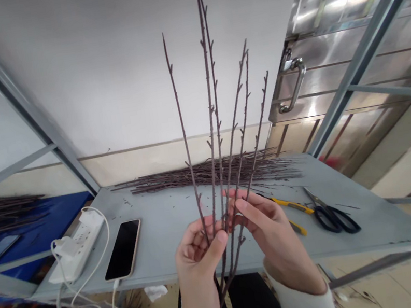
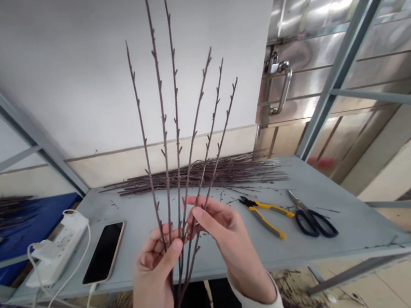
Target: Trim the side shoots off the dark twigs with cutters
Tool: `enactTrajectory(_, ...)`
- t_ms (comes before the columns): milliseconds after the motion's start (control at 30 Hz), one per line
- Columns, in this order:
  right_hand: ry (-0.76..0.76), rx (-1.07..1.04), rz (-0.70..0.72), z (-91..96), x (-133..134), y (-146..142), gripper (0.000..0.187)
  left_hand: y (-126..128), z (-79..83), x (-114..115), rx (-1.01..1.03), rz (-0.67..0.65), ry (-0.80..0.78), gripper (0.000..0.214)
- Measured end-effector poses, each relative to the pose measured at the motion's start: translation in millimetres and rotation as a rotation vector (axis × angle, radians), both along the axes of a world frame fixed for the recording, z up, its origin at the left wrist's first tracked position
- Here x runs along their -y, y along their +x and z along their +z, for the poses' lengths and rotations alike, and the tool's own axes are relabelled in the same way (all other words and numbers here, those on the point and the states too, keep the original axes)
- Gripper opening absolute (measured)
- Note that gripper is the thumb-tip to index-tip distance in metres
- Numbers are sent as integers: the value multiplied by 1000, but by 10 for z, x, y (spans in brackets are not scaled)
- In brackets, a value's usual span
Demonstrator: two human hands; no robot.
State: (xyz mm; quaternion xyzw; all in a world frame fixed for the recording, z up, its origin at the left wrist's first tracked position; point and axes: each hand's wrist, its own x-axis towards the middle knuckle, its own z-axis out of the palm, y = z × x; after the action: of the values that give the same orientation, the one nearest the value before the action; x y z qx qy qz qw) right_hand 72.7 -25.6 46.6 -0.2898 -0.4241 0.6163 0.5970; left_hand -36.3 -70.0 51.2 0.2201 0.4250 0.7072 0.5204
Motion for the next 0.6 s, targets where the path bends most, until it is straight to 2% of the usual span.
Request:
enactTrajectory(133,35,22,8,-1,11,-4,22,-2,-24,-8,-30,-11,-3,25)
enactTrajectory(300,72,93,-6,-1,72,-2,22,21,-4,-3,31,45,0,24)
enactTrajectory(467,210,202,64,37,199,17,40,-2,-24,5,0,2,28,21)
enactTrajectory(533,214,265,46,48,237,14,47,-14,-37,11,1,7,35,20)
enactTrajectory(600,178,322,-4,49,253,2,47,-21,-45,14,7,25,34,20)
